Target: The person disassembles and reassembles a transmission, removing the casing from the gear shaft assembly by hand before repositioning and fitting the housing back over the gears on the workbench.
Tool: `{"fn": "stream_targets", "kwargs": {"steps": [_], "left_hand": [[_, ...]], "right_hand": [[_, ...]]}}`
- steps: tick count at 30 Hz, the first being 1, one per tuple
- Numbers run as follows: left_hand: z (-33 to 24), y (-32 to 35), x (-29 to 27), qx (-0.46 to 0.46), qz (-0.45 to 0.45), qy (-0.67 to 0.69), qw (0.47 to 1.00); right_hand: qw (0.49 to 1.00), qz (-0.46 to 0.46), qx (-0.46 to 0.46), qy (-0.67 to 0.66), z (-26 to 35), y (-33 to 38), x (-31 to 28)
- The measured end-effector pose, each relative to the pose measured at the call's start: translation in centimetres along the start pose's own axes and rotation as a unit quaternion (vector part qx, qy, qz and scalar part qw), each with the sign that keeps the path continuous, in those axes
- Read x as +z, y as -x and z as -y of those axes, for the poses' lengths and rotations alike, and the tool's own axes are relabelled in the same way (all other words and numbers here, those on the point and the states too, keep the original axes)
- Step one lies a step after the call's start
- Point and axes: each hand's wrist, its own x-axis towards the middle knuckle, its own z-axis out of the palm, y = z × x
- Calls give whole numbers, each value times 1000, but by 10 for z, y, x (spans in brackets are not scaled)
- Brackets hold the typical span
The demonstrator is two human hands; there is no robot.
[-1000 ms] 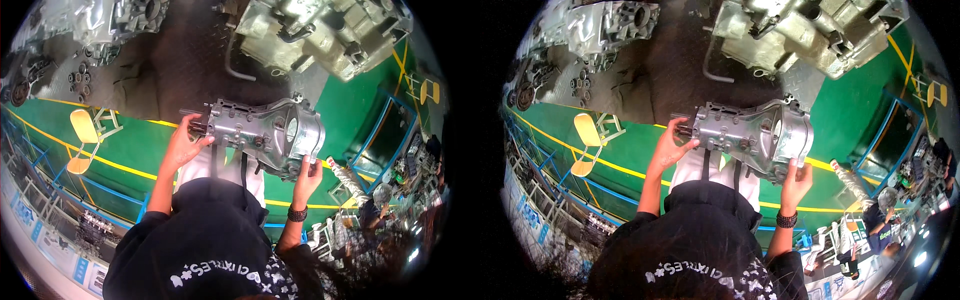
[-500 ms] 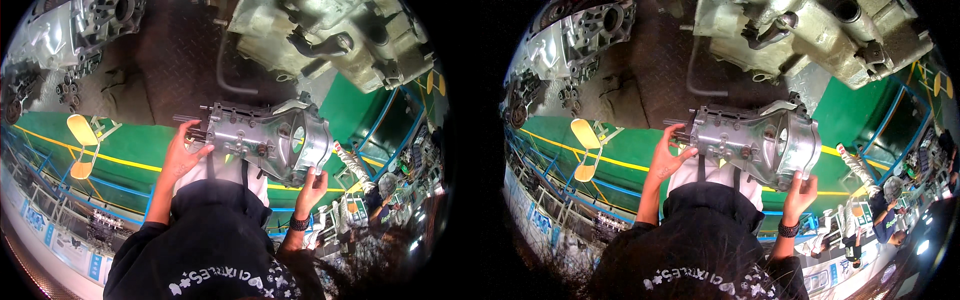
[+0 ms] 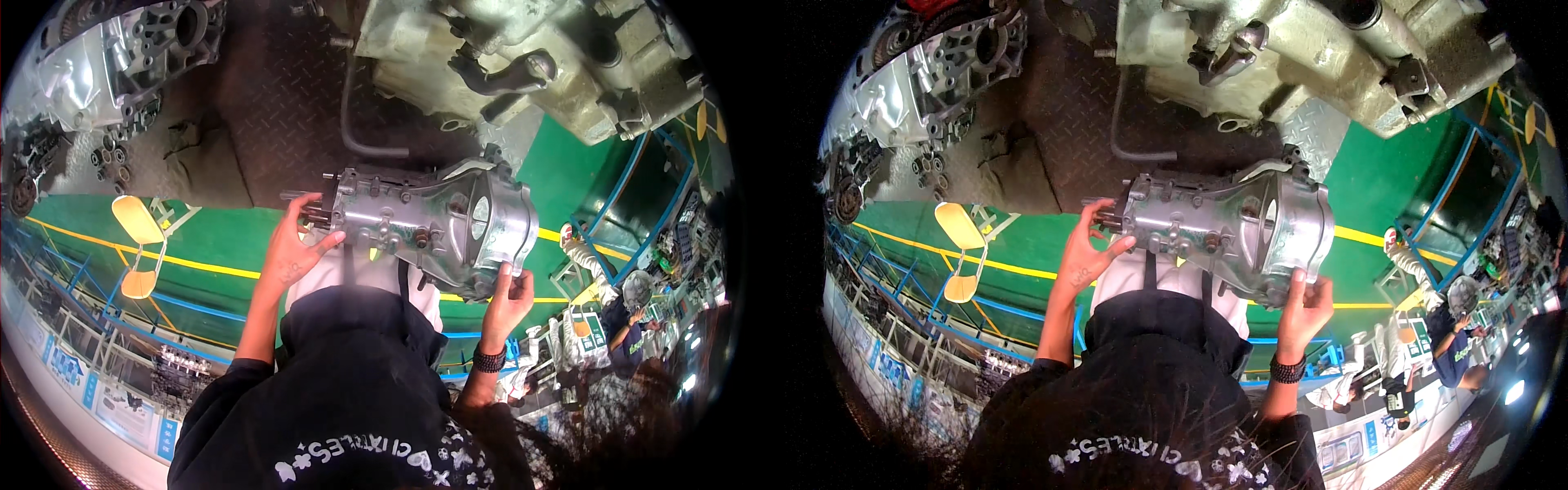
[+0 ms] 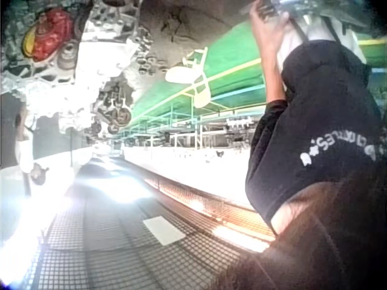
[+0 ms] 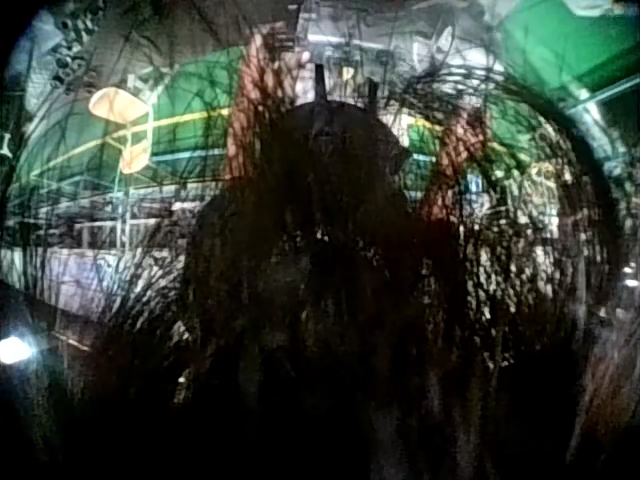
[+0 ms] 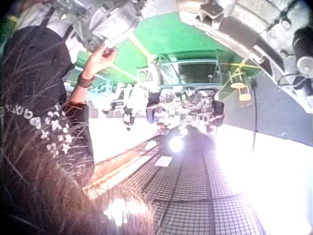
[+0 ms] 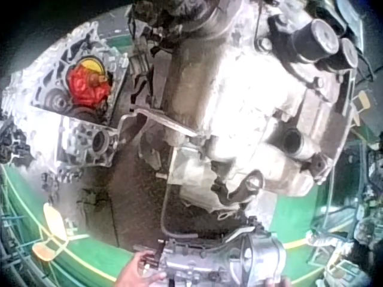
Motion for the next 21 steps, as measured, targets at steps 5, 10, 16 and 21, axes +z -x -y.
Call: {"fn": "stream_targets", "kwargs": {"steps": [5,10,16,21], "left_hand": [[-1,-2,0,5,-5,-5,1000],[4,-4,3,20,-7,10,1000],[3,-3,4,24,-16,-2,1000],[1,-3,4,37,-18,6,999]], "right_hand": [[1000,-16,1,-12,4,-4,8],[999,-10,-3,33,4,-9,3],[998,-3,13,66,2,-12,2],[999,-5,-5,47,-2,-9,0]]}}
